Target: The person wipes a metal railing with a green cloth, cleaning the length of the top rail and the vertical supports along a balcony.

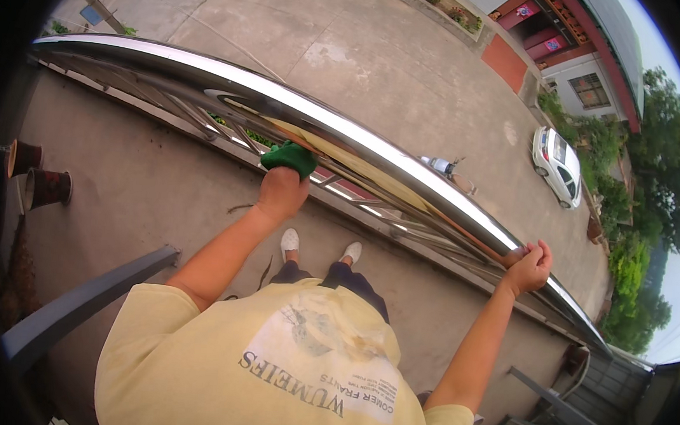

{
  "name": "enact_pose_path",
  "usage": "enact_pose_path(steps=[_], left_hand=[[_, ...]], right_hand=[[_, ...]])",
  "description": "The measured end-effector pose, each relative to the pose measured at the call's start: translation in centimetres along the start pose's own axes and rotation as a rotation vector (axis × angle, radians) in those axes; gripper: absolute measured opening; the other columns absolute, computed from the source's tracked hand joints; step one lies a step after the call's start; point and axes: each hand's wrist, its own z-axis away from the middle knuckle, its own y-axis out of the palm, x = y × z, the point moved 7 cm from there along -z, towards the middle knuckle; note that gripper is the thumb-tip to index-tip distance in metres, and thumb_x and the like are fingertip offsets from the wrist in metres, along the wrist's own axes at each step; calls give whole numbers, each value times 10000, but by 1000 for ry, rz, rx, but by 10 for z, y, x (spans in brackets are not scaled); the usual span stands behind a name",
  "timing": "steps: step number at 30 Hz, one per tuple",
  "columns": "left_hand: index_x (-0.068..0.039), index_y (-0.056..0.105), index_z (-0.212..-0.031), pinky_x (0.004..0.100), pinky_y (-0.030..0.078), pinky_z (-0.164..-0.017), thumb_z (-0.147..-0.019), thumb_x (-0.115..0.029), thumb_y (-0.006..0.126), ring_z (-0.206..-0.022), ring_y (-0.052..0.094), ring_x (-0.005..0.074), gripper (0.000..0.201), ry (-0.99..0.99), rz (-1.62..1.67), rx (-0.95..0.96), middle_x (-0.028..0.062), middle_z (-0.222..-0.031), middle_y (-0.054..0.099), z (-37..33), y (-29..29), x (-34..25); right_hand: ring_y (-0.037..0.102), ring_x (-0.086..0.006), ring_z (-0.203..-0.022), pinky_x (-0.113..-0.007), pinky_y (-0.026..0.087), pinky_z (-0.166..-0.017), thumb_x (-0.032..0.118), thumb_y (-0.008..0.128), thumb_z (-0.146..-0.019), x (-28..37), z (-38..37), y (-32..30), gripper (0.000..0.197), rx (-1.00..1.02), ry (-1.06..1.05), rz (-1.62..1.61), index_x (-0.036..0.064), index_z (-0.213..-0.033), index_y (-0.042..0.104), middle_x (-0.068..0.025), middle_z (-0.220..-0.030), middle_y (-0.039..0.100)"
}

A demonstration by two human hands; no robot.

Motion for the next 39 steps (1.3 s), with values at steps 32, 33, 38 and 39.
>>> enact_pose_path(steps=[32, 33, 38, 39], left_hand=[[-85, 603, -731, 403, 487, -503, -704, -105, 599, -560, 608, 310, 34, 339, -168, 151, 123, -639, 608, 10, 1, -15], [-82, 606, -769, 409, 488, -515, -714, -110, 601, -580, 605, 321, 62, 286, -235, 273, 127, -666, 610, 7, 7, -15], [-73, 618, -822, 412, 505, -579, -749, -153, 617, -649, 621, 334, 108, 157, -235, 417, 144, -732, 631, 0, 22, -24], [-69, 622, -838, 409, 506, -589, -751, -147, 617, -667, 627, 330, 117, 158, -185, 358, 152, -753, 636, 3, 25, -22]], right_hand=[[602, -129, -669, -242, 482, -637, 109, 525, -826, -9, -3, -1, 196, -15, 3, -75, 30, -920, 678, -54, -733, 663], [601, -129, -669, -241, 482, -636, 106, 525, -825, -9, -3, 0, 195, -13, 14, -83, 30, -920, 677, -53, -731, 661], [595, -130, -641, -249, 485, -618, 136, 515, -827, -5, -1, 1, 229, -8, -8, -62, 26, -956, 668, -55, -740, 662], [597, -131, -643, -249, 485, -619, 139, 514, -827, -6, -2, 1, 229, -9, -15, -66, 28, -952, 669, -55, -740, 662]])
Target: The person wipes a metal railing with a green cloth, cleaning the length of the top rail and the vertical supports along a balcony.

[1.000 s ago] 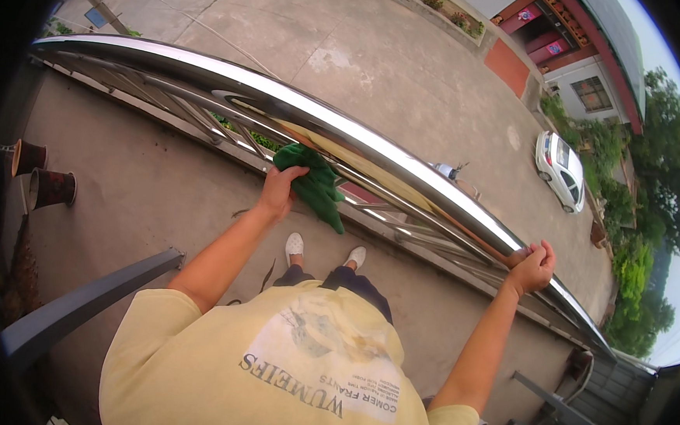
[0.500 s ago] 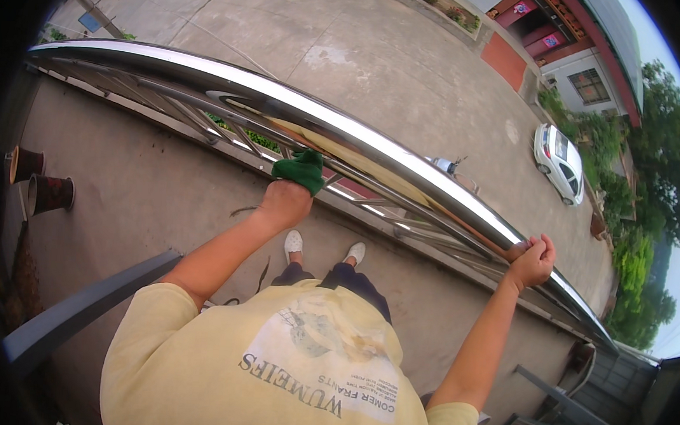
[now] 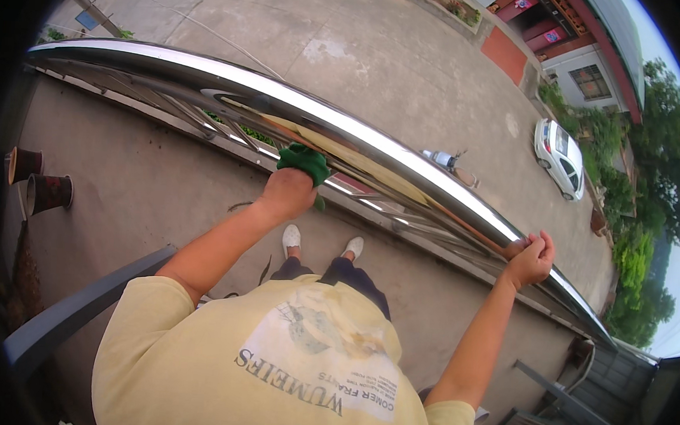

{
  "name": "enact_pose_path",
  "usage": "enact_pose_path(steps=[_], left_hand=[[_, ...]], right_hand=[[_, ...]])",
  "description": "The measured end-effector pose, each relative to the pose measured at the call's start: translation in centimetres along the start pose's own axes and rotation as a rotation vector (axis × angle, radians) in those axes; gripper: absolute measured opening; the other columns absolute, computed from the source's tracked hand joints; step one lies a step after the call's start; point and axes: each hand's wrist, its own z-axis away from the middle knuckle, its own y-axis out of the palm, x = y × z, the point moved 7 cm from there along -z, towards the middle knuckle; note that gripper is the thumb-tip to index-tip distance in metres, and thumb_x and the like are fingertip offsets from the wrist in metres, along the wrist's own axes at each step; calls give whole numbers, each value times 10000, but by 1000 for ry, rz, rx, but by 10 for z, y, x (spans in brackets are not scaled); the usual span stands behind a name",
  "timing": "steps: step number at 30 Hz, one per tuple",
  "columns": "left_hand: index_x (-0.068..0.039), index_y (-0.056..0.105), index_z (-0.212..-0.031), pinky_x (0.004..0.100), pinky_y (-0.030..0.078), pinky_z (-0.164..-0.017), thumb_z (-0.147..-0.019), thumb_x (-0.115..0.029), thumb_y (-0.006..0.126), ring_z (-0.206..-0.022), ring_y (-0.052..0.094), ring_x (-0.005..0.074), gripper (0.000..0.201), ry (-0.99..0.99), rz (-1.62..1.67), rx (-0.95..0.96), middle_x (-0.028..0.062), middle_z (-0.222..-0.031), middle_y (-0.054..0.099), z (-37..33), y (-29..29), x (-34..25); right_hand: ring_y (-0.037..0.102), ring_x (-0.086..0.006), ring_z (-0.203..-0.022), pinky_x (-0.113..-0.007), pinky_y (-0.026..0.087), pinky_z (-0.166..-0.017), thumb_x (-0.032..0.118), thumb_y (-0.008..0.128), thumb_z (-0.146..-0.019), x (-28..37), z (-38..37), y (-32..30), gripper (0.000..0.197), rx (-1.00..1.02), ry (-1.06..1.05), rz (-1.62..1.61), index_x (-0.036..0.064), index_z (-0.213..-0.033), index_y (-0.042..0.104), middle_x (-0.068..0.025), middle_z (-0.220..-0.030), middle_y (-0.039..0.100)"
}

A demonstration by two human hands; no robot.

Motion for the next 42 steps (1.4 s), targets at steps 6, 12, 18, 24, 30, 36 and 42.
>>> enact_pose_path(steps=[6, 12, 18, 24, 30, 36, 42], left_hand=[[-40, 629, -952, 362, 510, -681, -789, -107, 618, -788, 630, 296, 177, -125, 596, -268, 181, -848, 635, 1, -6, 16], [-27, 582, -1074, 336, 498, -817, -846, -71, 573, -883, 622, 209, 233, -581, 2152, 103, 57, -951, 643, 2, 29, 15], [-30, 596, -1019, 291, 493, -765, -866, -116, 583, -850, 613, 163, 176, -725, 2434, 20, 41, -916, 638, 25, 38, -26], [-43, 617, -927, 298, 454, -653, -877, -126, 590, -690, 577, 202, 100, -254, 1241, -428, 86, -786, 624, 40, -5, -29], [-44, 611, -913, 408, 473, -677, -830, -146, 589, -795, 576, 394, 133, -88, 701, -324, 213, -806, 604, 10, -17, -32], [-60, 611, -961, 354, 504, -681, -838, -117, 590, -786, 628, 263, 137, -384, 1682, -62, 121, -848, 642, 2, 15, -9], [-57, 615, -991, 273, 477, -669, -854, -59, 585, -753, 578, 109, 140, -533, 2164, -61, 13, -857, 616, 28, 1, -19]], right_hand=[[592, -126, -657, -237, 482, -615, 101, 519, -831, 9, 3, 1, 187, -5, 20, 33, 26, -913, 669, -59, -746, 654], [582, -121, -649, -234, 477, -602, 108, 525, -830, 8, 3, 2, 182, -13, 46, -14, 27, -910, 666, -58, -735, 646], [581, -119, -645, -226, 474, -591, 106, 528, -823, -4, -3, 0, 181, -4, 6, -7, 29, -908, 667, -49, -721, 641], [579, -119, -636, -225, 470, -584, 105, 527, -819, -6, -3, 0, 182, 9, 18, -26, 28, -907, 667, -51, -722, 643], [582, -123, -632, -232, 474, -587, 116, 526, -820, -8, -4, -1, 188, -2, 9, -28, 28, -908, 667, -52, -723, 645], [590, -128, -638, -236, 476, -599, 121, 526, -817, -1, 0, 2, 187, -5, 14, -4, 40, -901, 672, -57, -723, 653], [599, -133, -651, -236, 477, -605, 125, 518, -818, -4, -3, 0, 194, 9, -11, 23, 43, -898, 676, -59, -724, 658]])
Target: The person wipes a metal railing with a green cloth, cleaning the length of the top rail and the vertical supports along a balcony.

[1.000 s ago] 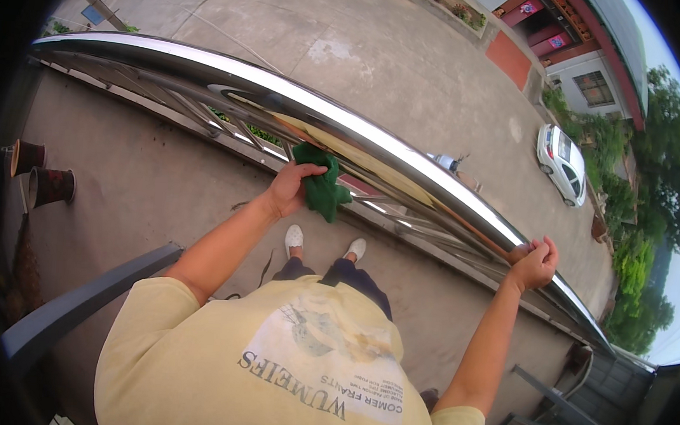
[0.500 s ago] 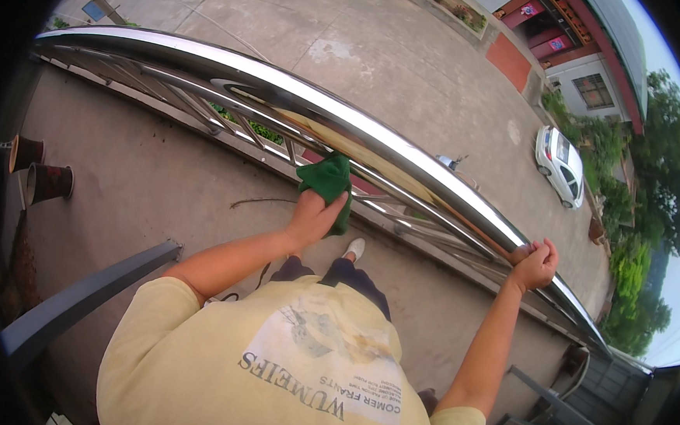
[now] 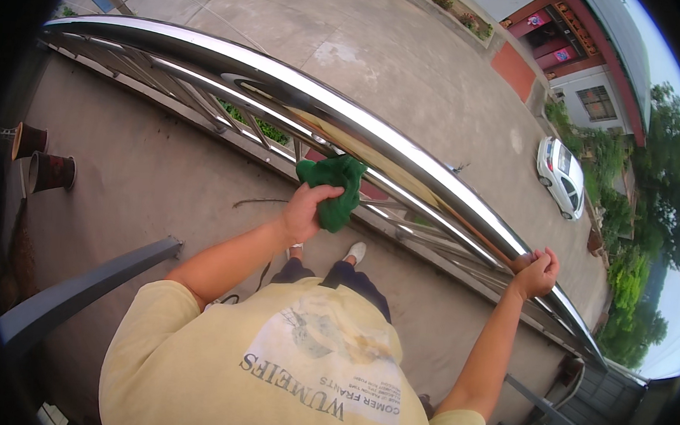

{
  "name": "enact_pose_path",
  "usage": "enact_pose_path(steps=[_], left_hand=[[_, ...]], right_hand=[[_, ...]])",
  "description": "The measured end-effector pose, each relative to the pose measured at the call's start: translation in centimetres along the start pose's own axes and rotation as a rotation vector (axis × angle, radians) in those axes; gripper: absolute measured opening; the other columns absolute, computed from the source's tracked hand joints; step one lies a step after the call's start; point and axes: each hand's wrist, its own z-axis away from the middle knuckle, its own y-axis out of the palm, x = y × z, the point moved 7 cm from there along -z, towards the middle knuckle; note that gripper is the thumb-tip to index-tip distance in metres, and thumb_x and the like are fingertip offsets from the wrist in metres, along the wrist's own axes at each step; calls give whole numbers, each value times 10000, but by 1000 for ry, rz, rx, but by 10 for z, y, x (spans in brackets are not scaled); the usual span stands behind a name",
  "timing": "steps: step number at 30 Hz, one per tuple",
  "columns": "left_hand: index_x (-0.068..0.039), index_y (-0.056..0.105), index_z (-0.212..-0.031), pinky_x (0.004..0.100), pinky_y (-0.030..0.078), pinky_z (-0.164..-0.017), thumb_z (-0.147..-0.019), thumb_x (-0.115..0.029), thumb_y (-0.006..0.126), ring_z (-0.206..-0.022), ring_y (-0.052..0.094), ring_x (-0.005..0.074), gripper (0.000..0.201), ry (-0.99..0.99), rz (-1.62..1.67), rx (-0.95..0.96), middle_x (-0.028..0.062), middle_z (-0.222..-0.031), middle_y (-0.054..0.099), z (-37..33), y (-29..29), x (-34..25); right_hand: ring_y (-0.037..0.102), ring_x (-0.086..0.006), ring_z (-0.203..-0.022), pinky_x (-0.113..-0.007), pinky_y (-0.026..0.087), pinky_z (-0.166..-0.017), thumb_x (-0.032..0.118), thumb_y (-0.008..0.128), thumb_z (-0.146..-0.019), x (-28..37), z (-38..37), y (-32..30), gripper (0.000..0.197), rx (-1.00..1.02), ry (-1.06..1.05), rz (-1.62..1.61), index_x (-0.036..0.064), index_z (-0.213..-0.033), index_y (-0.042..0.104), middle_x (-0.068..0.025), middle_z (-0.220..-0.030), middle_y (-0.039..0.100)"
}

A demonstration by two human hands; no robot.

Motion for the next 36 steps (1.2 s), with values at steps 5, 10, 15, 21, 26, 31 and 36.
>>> enact_pose_path(steps=[5, 10, 15, 21, 26, 31, 36], left_hand=[[-16, 626, -940, 257, 436, -626, -850, -43, 605, -712, 516, 69, 96, 596, -480, -242, -17, -785, 590, 15, -28, -43], [-51, 647, -930, 412, 471, -630, -814, -167, 624, -730, 631, 319, 165, 722, -1392, -309, 155, -796, 647, -7, -39, -75], [-67, 636, -967, 367, 506, -693, -838, -119, 591, -775, 631, 304, 146, 738, -1155, -210, 122, -850, 651, -12, -41, -72], [3, 569, -1093, 353, 508, -811, -859, -78, 531, -933, 615, 249, 250, 140, -15, -35, 134, -1015, 628, -16, -44, -54], [-11, 571, -1071, 388, 478, -849, -902, -186, 474, -940, 600, 265, 262, -139, 463, 64, 106, -1009, 633, -5, -13, -50], [-13, 592, -1052, 413, 448, -925, -894, -207, 466, -955, 598, 278, 280, -147, 460, 101, 116, -1009, 638, -6, -30, -46], [-24, 593, -1049, 411, 462, -899, -864, -153, 474, -954, 599, 274, 255, 96, 354, 37, 126, -1004, 636, 15, -31, -79]], right_hand=[[596, -127, -654, -238, 476, -605, 132, 520, -819, -4, 0, 0, 195, 6, 13, -31, 38, -900, 670, -53, -721, 656], [600, -129, -650, -247, 481, -610, 134, 513, -815, 5, 5, 0, 201, -12, 52, -3, 36, -897, 669, -51, -718, 660], [606, -154, -634, -277, 486, -621, 143, 511, -787, 18, 8, 0, 213, -43, -11, 110, 52, -877, 681, -46, -697, 663], [610, -167, -631, -294, 492, -631, 148, 508, -792, 17, 8, -3, 214, -53, -10, 109, 60, -877, 683, -47, -687, 660], [613, -164, -638, -296, 495, -635, 151, 510, -797, 10, 6, -2, 209, -46, 1, 103, 67, -872, 686, -49, -687, 664], [619, -153, -649, -281, 492, -633, 144, 511, -796, 22, 7, -1, 206, -37, 0, 127, 72, -872, 688, -45, -705, 674], [620, -145, -645, -277, 489, -625, 150, 516, -802, 16, 8, -4, 203, -46, -13, 124, 69, -874, 688, -41, -706, 675]])
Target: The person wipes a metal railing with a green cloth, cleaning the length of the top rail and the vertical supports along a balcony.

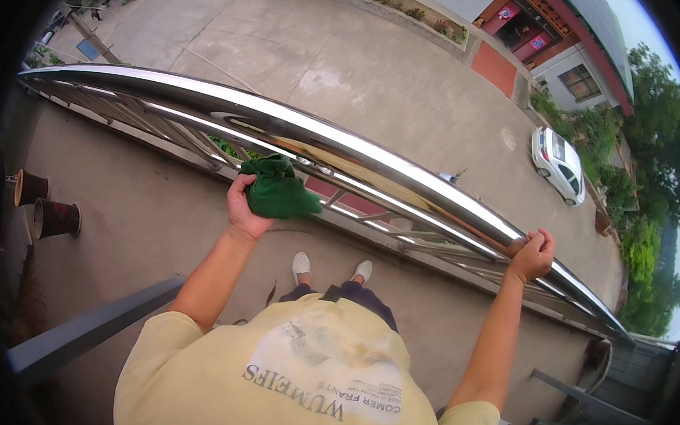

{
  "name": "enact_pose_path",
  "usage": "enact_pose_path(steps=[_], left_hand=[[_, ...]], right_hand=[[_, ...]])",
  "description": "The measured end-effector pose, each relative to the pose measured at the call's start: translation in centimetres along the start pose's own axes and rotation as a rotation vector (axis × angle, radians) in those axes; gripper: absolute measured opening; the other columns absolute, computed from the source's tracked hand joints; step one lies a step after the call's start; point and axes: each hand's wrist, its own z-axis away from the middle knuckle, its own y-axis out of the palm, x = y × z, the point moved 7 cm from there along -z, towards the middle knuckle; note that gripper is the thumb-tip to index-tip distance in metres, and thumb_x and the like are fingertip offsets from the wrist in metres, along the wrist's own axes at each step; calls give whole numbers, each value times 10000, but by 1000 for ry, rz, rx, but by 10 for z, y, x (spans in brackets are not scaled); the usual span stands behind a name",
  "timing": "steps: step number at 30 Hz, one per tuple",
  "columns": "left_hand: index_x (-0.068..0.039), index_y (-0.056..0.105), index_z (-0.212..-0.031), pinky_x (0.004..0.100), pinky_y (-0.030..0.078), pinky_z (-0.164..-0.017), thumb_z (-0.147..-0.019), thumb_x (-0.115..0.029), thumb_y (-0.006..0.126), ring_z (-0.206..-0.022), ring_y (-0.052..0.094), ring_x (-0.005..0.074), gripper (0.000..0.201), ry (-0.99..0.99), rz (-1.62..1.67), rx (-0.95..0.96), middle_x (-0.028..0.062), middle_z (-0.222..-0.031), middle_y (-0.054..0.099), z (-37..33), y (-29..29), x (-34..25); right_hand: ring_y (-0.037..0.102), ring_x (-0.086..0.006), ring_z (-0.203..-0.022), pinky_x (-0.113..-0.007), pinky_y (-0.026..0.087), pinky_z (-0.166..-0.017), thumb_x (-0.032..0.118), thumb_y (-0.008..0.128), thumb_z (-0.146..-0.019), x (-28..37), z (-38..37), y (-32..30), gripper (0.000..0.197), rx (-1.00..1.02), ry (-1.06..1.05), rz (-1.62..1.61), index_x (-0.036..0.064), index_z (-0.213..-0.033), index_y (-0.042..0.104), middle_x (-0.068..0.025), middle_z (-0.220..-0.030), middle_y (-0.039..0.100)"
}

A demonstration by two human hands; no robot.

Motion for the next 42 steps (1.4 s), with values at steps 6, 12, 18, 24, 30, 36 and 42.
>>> enact_pose_path(steps=[6, 12, 18, 24, 30, 36, 42], left_hand=[[2, 582, -1018, 307, 483, -764, -809, -53, 568, -880, 584, 159, 217, 450, -693, -110, 55, -960, 612, -17, -5, -69], [22, 624, -829, 409, 498, -704, -724, -188, 694, -788, 612, 368, 245, 552, -2342, 14, 210, -794, 622, -59, -5, -48], [5, 621, -848, 452, 477, -778, -615, -261, 797, -876, 584, 390, 395, 650, -2583, -21, 209, -829, 608, -83, 3, -45], [39, 618, -942, 449, 470, -828, -620, -235, 767, -890, 572, 414, 448, 424, -2750, 53, 233, -901, 607, -98, -9, -43], [-102, 648, -1047, 430, 509, -811, -663, -244, 718, -920, 623, 346, 415, 413, -2806, 196, 161, -983, 650, -112, 7, -28], [-136, 497, -1295, 413, 345, -1059, -798, -412, 600, -1257, 433, 285, 577, -69, -2957, 317, 112, -1354, 471, -117, 0, -21], [-141, 565, -1223, 401, 407, -998, -777, -407, 618, -1179, 509, 309, 522, -92, -2757, 584, 146, -1245, 563, -121, -9, -16]], right_hand=[[624, -149, -617, -274, 492, -617, 147, 525, -796, 1, 1, 1, 194, -7, -9, -21, 72, -856, 693, -44, -692, 676], [635, -161, -608, -277, 491, -608, 133, 549, -758, -3, -2, 5, 156, -76, -61, -38, 109, -787, 700, -33, -648, 672], [613, -234, -619, -339, 489, -622, 156, 573, -741, -21, -5, -1, 134, -122, -76, 18, 112, -764, 698, -51, -640, 653], [580, -265, -690, -383, 451, -745, 164, 583, -751, 11, 1, -5, 99, -195, -180, 100, 143, -713, 672, -47, -638, 601], [568, -275, -669, -385, 441, -749, 113, 575, -746, 22, 3, -11, 103, -217, -233, 67, 137, -700, 663, -51, -621, 591], [560, -242, -641, -383, 435, -745, 105, 592, -749, 26, 5, -12, 66, -201, -263, 71, 136, -736, 649, -23, -599, 576], [571, -234, -660, -384, 441, -836, 93, 594, -750, 30, 6, -14, 66, -197, -272, 85, 125, -757, 651, -27, -621, 582]])
